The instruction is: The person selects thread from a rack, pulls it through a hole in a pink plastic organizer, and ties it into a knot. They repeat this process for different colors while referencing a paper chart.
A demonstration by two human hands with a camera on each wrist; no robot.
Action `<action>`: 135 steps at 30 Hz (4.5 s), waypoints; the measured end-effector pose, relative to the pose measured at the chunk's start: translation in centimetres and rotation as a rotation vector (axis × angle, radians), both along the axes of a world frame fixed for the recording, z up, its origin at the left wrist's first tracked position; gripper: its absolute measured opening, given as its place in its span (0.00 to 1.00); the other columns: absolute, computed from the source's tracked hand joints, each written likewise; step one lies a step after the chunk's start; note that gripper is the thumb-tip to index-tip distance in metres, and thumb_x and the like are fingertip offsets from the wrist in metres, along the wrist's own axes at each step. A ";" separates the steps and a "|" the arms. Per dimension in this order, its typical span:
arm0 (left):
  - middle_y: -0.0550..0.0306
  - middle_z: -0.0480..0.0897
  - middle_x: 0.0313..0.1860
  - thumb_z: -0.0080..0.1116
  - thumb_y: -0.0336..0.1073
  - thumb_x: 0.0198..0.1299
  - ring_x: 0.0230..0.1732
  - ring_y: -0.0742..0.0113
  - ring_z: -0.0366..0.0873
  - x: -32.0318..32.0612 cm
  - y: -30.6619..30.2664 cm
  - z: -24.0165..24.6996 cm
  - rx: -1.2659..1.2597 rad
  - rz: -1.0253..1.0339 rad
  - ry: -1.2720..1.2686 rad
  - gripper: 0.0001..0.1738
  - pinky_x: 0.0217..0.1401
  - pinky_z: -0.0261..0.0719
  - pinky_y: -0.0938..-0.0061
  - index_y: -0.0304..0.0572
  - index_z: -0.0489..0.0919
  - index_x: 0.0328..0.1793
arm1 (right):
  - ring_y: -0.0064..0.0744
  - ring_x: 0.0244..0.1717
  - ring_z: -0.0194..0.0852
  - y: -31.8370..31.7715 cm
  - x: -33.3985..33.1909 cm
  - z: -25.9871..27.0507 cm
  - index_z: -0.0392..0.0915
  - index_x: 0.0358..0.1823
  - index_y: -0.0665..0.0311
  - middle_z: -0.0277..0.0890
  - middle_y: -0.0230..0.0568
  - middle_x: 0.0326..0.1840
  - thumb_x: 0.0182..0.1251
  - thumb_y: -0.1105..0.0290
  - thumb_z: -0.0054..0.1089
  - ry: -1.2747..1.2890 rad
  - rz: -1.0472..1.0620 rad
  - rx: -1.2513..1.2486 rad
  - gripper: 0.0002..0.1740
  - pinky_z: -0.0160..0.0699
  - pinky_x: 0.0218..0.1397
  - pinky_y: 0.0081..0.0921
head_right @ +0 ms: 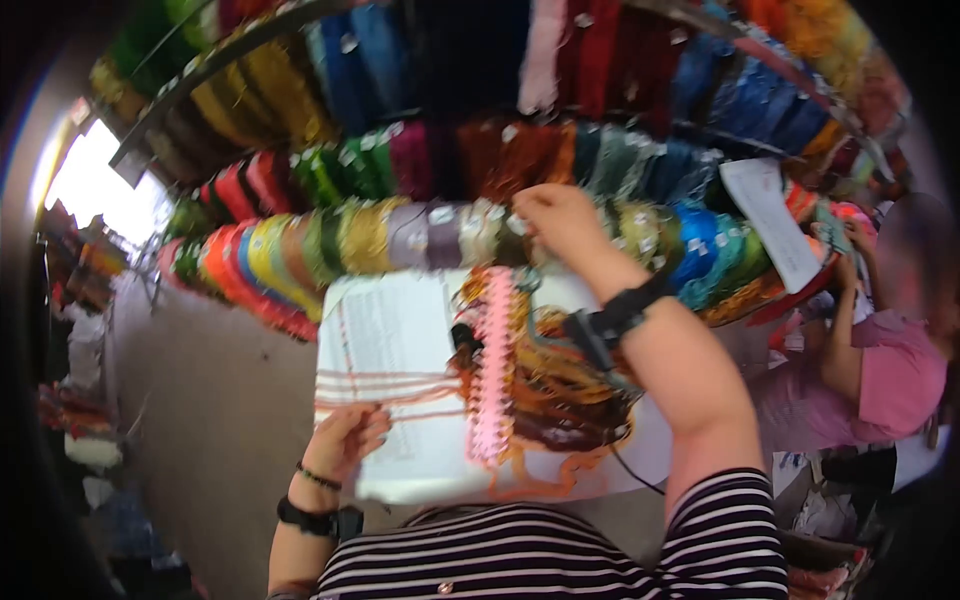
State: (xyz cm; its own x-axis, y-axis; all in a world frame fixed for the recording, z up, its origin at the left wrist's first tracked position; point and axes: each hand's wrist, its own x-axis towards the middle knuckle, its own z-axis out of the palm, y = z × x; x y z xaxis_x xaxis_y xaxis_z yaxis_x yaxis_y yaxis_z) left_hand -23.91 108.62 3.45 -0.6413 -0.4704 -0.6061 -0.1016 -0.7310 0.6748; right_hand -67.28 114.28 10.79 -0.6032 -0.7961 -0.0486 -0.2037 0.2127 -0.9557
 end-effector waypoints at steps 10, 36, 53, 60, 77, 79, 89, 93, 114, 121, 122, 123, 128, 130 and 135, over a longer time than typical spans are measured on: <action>0.45 0.82 0.48 0.46 0.35 0.71 0.47 0.58 0.83 -0.4 0.8 -0.1 -0.035 0.117 -0.031 0.13 0.45 0.85 0.69 0.34 0.73 0.53 | 0.49 0.40 0.81 -5.7 -8.4 -2.5 0.85 0.35 0.62 0.82 0.49 0.35 0.57 0.64 0.61 0.583 -0.413 0.018 0.11 0.78 0.45 0.37; 0.43 0.83 0.43 0.45 0.36 0.71 0.40 0.59 0.85 -0.9 0.7 0.0 -0.038 0.151 -0.061 0.13 0.41 0.87 0.69 0.32 0.74 0.50 | 0.37 0.28 0.77 -4.3 -13.3 -4.2 0.81 0.33 0.65 0.79 0.44 0.25 0.58 0.68 0.61 0.577 -0.551 -0.037 0.07 0.74 0.35 0.33; 0.49 0.83 0.46 0.48 0.37 0.71 0.43 0.63 0.84 -0.6 0.5 1.2 -0.019 0.004 -0.002 0.14 0.44 0.86 0.74 0.33 0.74 0.53 | 0.35 0.42 0.70 18.9 9.0 3.6 0.67 0.33 0.61 0.68 0.34 0.29 0.68 0.65 0.55 -0.436 0.054 -0.664 0.10 0.57 0.70 0.51; 0.53 0.83 0.47 0.50 0.38 0.70 0.43 0.68 0.83 -2.8 0.5 6.1 -0.103 -0.199 0.116 0.15 0.41 0.83 0.78 0.35 0.75 0.55 | 0.25 0.29 0.72 42.1 11.6 -3.6 0.72 0.38 0.60 0.69 0.31 0.27 0.62 0.72 0.55 -0.801 -0.619 -0.670 0.04 0.66 0.22 0.14; 0.59 0.81 0.54 0.53 0.31 0.65 0.44 0.79 0.80 -11.4 8.3 7.8 -0.285 -0.876 0.339 0.20 0.42 0.78 0.85 0.40 0.72 0.64 | 0.28 0.51 0.73 29.5 22.4 5.9 0.81 0.35 0.65 0.74 0.43 0.58 0.57 0.76 0.64 0.188 0.034 0.026 0.05 0.74 0.49 0.24; 0.56 0.78 0.57 0.52 0.25 0.61 0.43 0.79 0.80 -12.0 10.1 9.8 -0.261 -0.932 0.450 0.26 0.40 0.77 0.87 0.37 0.67 0.68 | 0.26 0.48 0.73 25.8 22.3 6.3 0.81 0.35 0.64 0.73 0.40 0.56 0.58 0.74 0.64 0.290 0.145 -0.021 0.05 0.74 0.47 0.22; 0.65 0.80 0.34 0.55 0.32 0.66 0.26 0.83 0.68 -10.2 9.2 8.0 -0.312 -0.928 0.390 0.12 0.28 0.66 0.88 0.36 0.79 0.52 | 0.13 0.33 0.69 22.5 19.9 4.1 0.81 0.37 0.65 0.72 0.37 0.52 0.61 0.74 0.63 0.151 0.161 -0.068 0.05 0.70 0.33 0.10; 0.66 0.81 0.36 0.57 0.33 0.65 0.29 0.84 0.70 -9.5 8.6 8.1 -0.343 -0.781 0.375 0.14 0.31 0.68 0.88 0.35 0.77 0.54 | 0.11 0.34 0.68 22.2 19.5 3.7 0.81 0.37 0.66 0.71 0.37 0.53 0.61 0.75 0.62 -0.045 0.181 -0.056 0.04 0.69 0.35 0.09; 0.63 0.78 0.34 0.65 0.34 0.57 0.33 0.76 0.72 -9.6 7.6 6.6 -1.269 -0.629 0.206 0.05 0.35 0.69 0.82 0.43 0.86 0.38 | 0.24 0.50 0.68 17.6 20.2 -2.1 0.57 0.70 0.69 0.73 0.40 0.48 0.76 0.63 0.44 -0.523 0.459 -0.098 0.26 0.69 0.55 0.24; 0.63 0.78 0.37 0.63 0.33 0.59 0.32 0.78 0.72 -9.4 6.0 4.3 -1.110 -0.588 0.057 0.05 0.35 0.71 0.83 0.40 0.83 0.39 | 0.19 0.24 0.69 15.8 19.5 -3.3 0.78 0.40 0.67 0.75 0.31 0.27 0.72 0.66 0.49 -0.472 0.402 0.145 0.12 0.72 0.31 0.22; 0.63 0.79 0.38 0.62 0.33 0.61 0.34 0.78 0.74 -9.3 5.8 3.3 -1.085 -0.611 0.027 0.05 0.37 0.73 0.83 0.40 0.82 0.40 | 0.21 0.24 0.70 15.5 19.5 -3.5 0.79 0.34 0.67 0.76 0.33 0.26 0.70 0.66 0.50 -0.436 0.369 0.160 0.13 0.72 0.29 0.23; 0.63 0.79 0.39 0.61 0.34 0.62 0.35 0.78 0.75 -9.2 5.7 2.2 -0.906 -0.590 -0.032 0.06 0.38 0.74 0.82 0.41 0.81 0.41 | 0.22 0.25 0.71 15.2 19.4 -4.5 0.80 0.35 0.67 0.77 0.34 0.27 0.69 0.66 0.52 -0.271 0.372 0.198 0.12 0.73 0.31 0.24; 0.63 0.80 0.41 0.55 0.34 0.66 0.38 0.77 0.77 -8.7 6.1 -0.5 -0.380 -0.446 -0.142 0.07 0.41 0.79 0.79 0.44 0.75 0.47 | 0.29 0.28 0.78 13.7 18.6 -10.2 0.82 0.34 0.66 0.80 0.40 0.27 0.62 0.67 0.56 0.156 0.330 0.330 0.11 0.76 0.34 0.28; 0.62 0.80 0.40 0.55 0.32 0.65 0.37 0.76 0.77 -9.1 6.3 -0.9 -0.384 -0.425 -0.099 0.08 0.40 0.78 0.80 0.42 0.74 0.49 | 0.42 0.25 0.76 13.5 18.7 -10.4 0.79 0.29 0.68 0.76 0.49 0.24 0.59 0.64 0.56 0.163 0.302 0.305 0.13 0.74 0.33 0.35; 0.60 0.81 0.38 0.55 0.25 0.63 0.32 0.77 0.77 -10.1 6.0 -2.6 -0.407 -0.395 -0.002 0.13 0.34 0.76 0.83 0.39 0.71 0.53 | 0.47 0.23 0.74 13.4 18.6 -9.7 0.78 0.25 0.69 0.74 0.53 0.21 0.57 0.64 0.55 0.040 0.273 0.316 0.14 0.73 0.32 0.38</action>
